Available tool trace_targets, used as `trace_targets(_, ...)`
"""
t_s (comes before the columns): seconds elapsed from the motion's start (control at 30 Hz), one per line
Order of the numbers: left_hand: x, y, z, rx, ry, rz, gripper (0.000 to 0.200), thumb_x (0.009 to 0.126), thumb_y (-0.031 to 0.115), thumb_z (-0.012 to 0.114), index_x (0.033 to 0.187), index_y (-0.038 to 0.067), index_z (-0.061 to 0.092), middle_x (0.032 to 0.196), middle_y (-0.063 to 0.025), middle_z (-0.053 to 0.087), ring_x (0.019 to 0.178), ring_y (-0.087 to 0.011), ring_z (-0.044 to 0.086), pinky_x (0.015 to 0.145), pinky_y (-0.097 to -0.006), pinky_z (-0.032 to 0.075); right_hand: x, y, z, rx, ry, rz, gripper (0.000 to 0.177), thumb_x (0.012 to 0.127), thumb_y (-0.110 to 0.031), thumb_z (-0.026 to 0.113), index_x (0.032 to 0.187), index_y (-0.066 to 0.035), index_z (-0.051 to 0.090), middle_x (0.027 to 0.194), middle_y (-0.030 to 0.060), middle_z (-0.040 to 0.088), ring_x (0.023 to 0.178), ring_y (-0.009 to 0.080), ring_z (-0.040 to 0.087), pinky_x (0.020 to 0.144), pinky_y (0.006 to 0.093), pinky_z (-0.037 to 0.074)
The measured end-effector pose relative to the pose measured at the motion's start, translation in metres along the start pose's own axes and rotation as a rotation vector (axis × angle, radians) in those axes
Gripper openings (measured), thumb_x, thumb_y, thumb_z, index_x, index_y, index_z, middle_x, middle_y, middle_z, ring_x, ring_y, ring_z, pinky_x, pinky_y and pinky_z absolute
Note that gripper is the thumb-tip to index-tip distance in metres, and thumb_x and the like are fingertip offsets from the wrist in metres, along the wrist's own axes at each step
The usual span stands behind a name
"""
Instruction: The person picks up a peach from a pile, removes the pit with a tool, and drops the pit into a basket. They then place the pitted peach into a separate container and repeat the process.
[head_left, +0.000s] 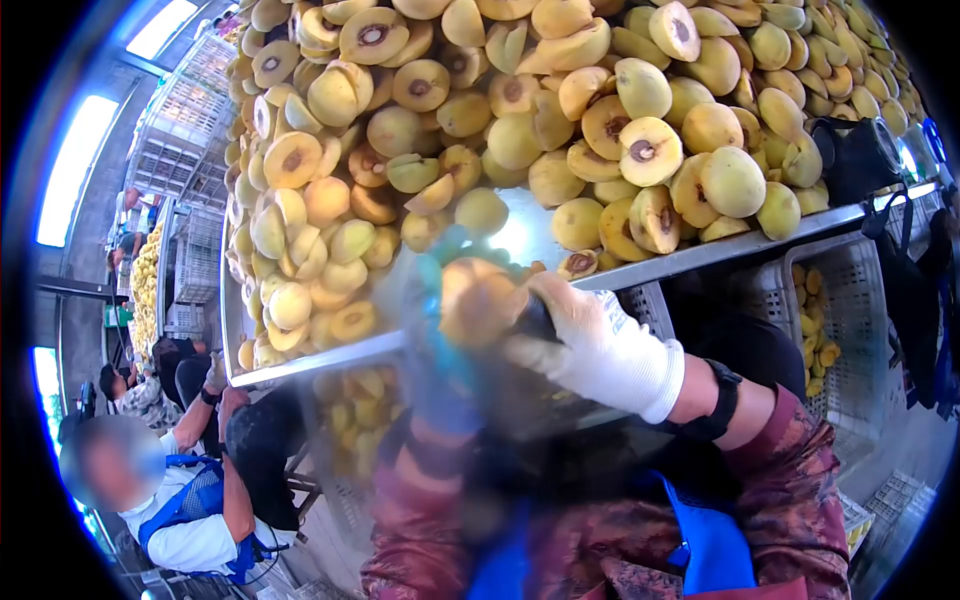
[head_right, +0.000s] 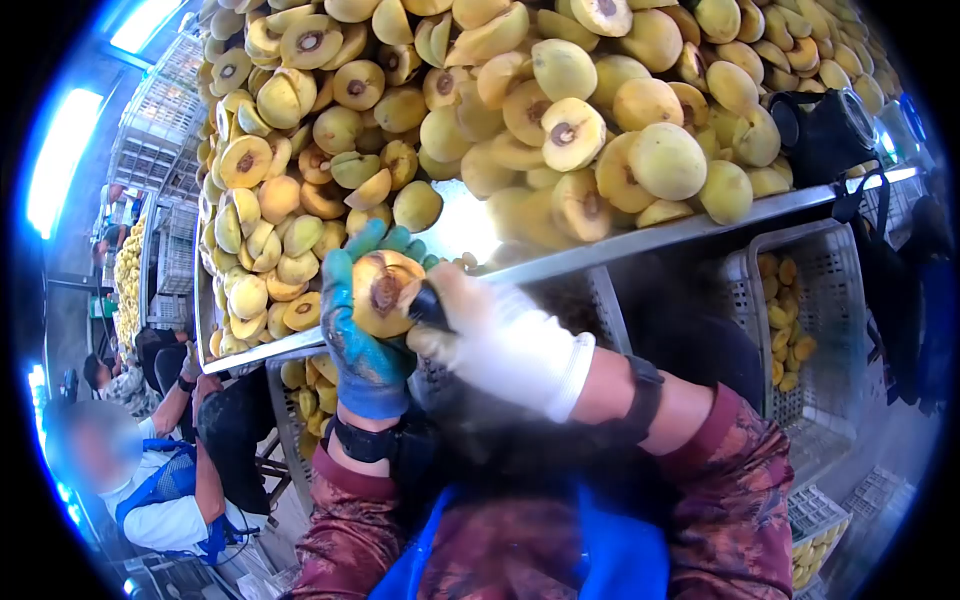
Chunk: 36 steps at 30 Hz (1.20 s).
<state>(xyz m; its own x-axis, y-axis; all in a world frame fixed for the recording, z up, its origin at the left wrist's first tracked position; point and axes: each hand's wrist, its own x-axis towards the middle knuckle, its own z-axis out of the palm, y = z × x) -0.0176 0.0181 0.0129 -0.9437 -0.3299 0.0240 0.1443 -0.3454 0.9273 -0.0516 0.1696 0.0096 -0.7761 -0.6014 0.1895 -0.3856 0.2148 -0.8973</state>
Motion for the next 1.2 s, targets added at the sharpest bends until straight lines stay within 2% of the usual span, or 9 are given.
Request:
trace_targets(0.17, 0.001, 0.001, -0.004, 0.289, 0.002, 0.166, 0.049, 0.102, 0.034, 0.038, 0.130, -0.005, 0.046, 0.114, -0.0185, 0.060, 0.101, -0.0281, 0.060, 0.092, -0.0439, 0.049, -0.002, 0.004, 0.011, 0.016, -0.007, 0.049, 0.037, 0.083, -0.022, 0.066, 0.104, 0.003, 0.049, 0.082, 0.0263, 0.059, 0.080, 0.0454, 0.058, 0.070, 0.0494, 0.047)
trace_targets(0.3, 0.002, -0.011, -0.011, 0.516, -0.030, 0.288, 0.049, 0.102, 0.035, 0.037, 0.127, -0.006, 0.048, 0.115, -0.0180, 0.058, 0.104, -0.0282, 0.058, 0.093, -0.0438, 0.047, -0.002, 0.007, 0.018, -0.035, -0.018, 0.076, 0.034, 0.083, -0.019, 0.064, 0.101, 0.003, 0.046, 0.076, 0.0255, 0.058, 0.076, 0.0445, 0.059, 0.065, 0.0485, 0.046)
trace_targets(0.47, 0.002, -0.003, -0.006, 0.373, -0.161, 0.243, 0.046, 0.101, 0.033, 0.038, 0.122, -0.006, 0.051, 0.114, -0.0177, 0.057, 0.104, -0.0271, 0.057, 0.092, -0.0412, 0.047, -0.005, 0.007, 0.022, -0.006, 0.000, 0.073, 0.033, 0.083, -0.015, 0.062, 0.103, 0.002, 0.042, 0.074, 0.0252, 0.058, 0.074, 0.0440, 0.059, 0.062, 0.0482, 0.046)
trace_targets(0.6, -0.004, -0.009, -0.004, 0.728, -0.073, 0.395, 0.045, 0.100, 0.032, 0.039, 0.119, -0.006, 0.051, 0.111, -0.0185, 0.058, 0.099, -0.0265, 0.058, 0.091, -0.0397, 0.047, -0.009, 0.014, 0.032, 0.005, 0.085, -0.049, 0.033, 0.083, -0.014, 0.061, 0.105, 0.003, 0.042, 0.074, 0.0249, 0.058, 0.073, 0.0440, 0.059, 0.062, 0.0484, 0.046)
trace_targets(0.77, -0.010, -0.017, -0.010, 0.588, 0.000, 0.385, 0.047, 0.099, 0.036, 0.042, 0.118, -0.006, 0.051, 0.107, -0.0199, 0.059, 0.094, -0.0272, 0.059, 0.088, -0.0390, 0.048, -0.011, 0.014, 0.037, 0.079, -0.025, 0.067, 0.038, 0.080, -0.008, 0.063, 0.111, 0.002, 0.043, 0.085, 0.0230, 0.058, 0.077, 0.0415, 0.059, 0.063, 0.0458, 0.047)
trace_targets(0.87, -0.016, -0.017, -0.012, 0.781, 0.046, 0.432, 0.049, 0.099, 0.039, 0.041, 0.119, -0.005, 0.050, 0.107, -0.0198, 0.059, 0.094, -0.0278, 0.059, 0.089, -0.0409, 0.048, -0.015, 0.019, 0.042, 0.092, 0.018, 0.001, 0.036, 0.081, -0.007, 0.062, 0.111, 0.000, 0.044, 0.084, 0.0218, 0.059, 0.074, 0.0400, 0.061, 0.062, 0.0448, 0.047)
trace_targets(1.0, -0.016, -0.015, -0.007, 0.704, 0.061, 0.423, 0.048, 0.099, 0.037, 0.041, 0.119, -0.005, 0.050, 0.108, -0.0196, 0.059, 0.096, -0.0284, 0.060, 0.090, -0.0416, 0.048, -0.012, 0.023, 0.048, 0.249, -0.036, 0.038, 0.035, 0.082, -0.008, 0.062, 0.110, 0.001, 0.044, 0.078, 0.0210, 0.059, 0.069, 0.0393, 0.061, 0.057, 0.0442, 0.046)
trace_targets(1.07, -0.017, -0.015, -0.007, 0.691, 0.058, 0.412, 0.047, 0.099, 0.036, 0.041, 0.119, -0.005, 0.050, 0.109, -0.0194, 0.060, 0.096, -0.0284, 0.060, 0.090, -0.0414, 0.048, -0.015, 0.011, 0.040, 0.238, -0.046, 0.129, 0.035, 0.082, -0.009, 0.063, 0.110, 0.002, 0.044, 0.077, 0.0211, 0.059, 0.068, 0.0397, 0.060, 0.057, 0.0442, 0.046)
trace_targets(1.2, -0.018, -0.013, -0.008, 0.695, 0.062, 0.388, 0.044, 0.099, 0.034, 0.042, 0.119, -0.005, 0.051, 0.109, -0.0190, 0.060, 0.096, -0.0285, 0.061, 0.090, -0.0410, 0.049, -0.019, 0.010, 0.034, 0.168, -0.032, 0.085, 0.036, 0.082, -0.011, 0.062, 0.109, 0.004, 0.044, 0.076, 0.0235, 0.059, 0.071, 0.0414, 0.061, 0.059, 0.0455, 0.047)
